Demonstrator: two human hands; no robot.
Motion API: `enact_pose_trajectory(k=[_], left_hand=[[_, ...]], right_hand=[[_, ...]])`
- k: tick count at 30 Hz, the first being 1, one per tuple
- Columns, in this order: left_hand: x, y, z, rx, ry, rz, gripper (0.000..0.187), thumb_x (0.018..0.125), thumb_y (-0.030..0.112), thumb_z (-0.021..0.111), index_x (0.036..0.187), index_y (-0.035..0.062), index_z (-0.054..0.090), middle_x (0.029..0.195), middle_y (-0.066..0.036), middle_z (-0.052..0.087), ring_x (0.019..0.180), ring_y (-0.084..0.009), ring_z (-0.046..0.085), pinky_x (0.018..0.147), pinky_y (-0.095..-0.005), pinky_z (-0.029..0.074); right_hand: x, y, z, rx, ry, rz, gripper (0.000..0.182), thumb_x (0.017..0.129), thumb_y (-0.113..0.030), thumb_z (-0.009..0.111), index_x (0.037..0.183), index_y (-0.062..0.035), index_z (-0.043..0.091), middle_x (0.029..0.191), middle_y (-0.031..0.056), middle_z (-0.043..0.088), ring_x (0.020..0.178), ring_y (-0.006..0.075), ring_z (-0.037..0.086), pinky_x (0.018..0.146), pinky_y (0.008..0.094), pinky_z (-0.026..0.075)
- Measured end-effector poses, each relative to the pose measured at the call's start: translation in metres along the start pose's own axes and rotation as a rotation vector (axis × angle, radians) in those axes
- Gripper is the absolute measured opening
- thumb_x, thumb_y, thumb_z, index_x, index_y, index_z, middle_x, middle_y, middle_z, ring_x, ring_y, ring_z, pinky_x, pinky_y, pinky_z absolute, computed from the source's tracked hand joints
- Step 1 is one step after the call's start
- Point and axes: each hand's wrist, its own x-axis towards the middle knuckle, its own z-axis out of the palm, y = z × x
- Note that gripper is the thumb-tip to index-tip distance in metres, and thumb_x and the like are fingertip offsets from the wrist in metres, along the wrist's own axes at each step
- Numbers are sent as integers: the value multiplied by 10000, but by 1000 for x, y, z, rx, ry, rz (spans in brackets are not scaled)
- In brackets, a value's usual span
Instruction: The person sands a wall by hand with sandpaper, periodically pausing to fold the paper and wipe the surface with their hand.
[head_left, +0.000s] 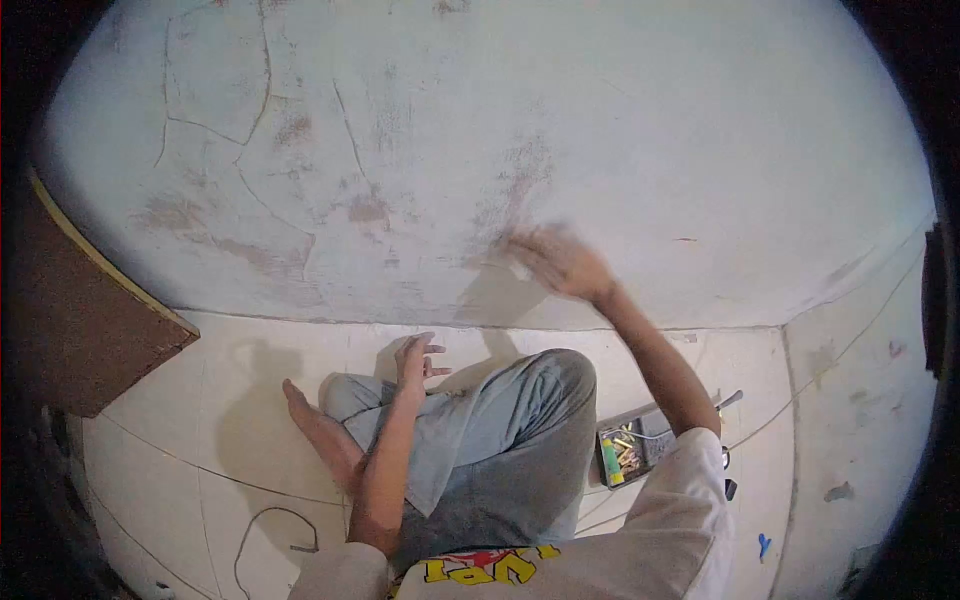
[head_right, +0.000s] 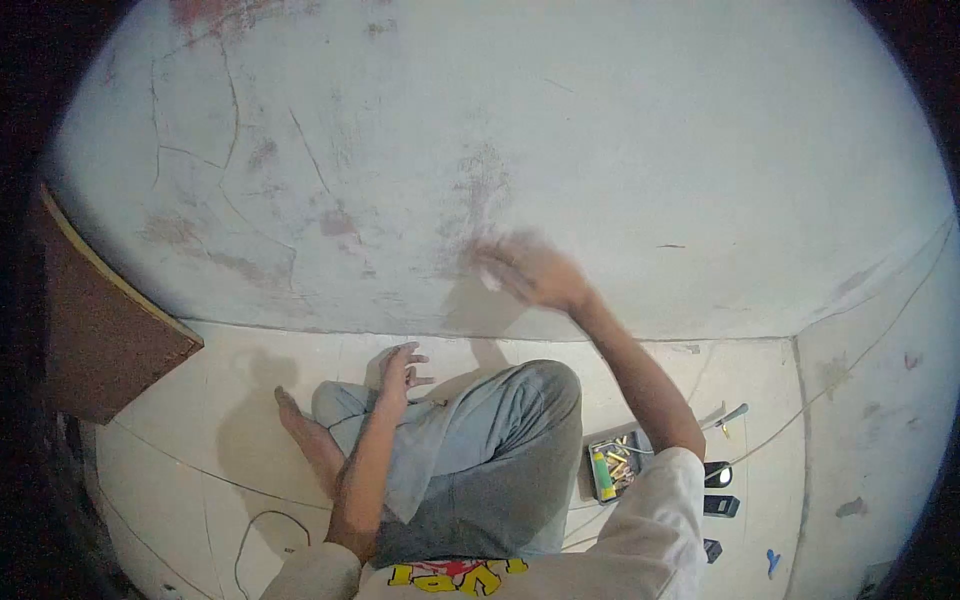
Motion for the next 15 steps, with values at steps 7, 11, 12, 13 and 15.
enact_pose_trajectory(k=[7,11,12,13,15], left_hand=[[0,-4,-3,-31,-5,24,394,821,252,605,1090,-27,528,897,-172,588,440,-107,376,572,-389,589],[-5,2,1,-30,2,-6,393,833,259,588,1106,-18,529,909,-171,582,440,-106,375,578,-379,588],[-5,1,0,-17,3,2,392,835,260,584,1111,-15,530,912,-171,582,443,-106,379,579,-377,589],[-5,0,-1,-3,2,9,391,838,261,579,1116,-11,531,915,-172,581,446,-107,384,580,-375,589],[-2,0,-3,6,-9,-3,391,839,261,577,1113,-14,531,915,-172,581,451,-108,389,580,-374,590]], right_hand=[[63,43,-63,-233,677,480,423,857,-57,503,1272,24,502,1369,187,445,1356,348,280,1107,515,210],[-2,-32,1,343,-7,406,448,874,-171,541,1310,-82,487,1388,122,443,1297,297,404,1096,513,266],[-3,-30,1,342,-10,405,448,874,-171,541,1310,-82,487,1388,122,443,1297,297,404,1096,513,266],[-5,-26,0,229,-89,207,455,863,-168,556,1308,-98,493,1383,114,449,1293,284,411,1092,503,281],[-17,-8,1,246,-5,269,447,841,-125,573,1284,-112,513,1371,84,469,1294,260,413,1083,462,319]])
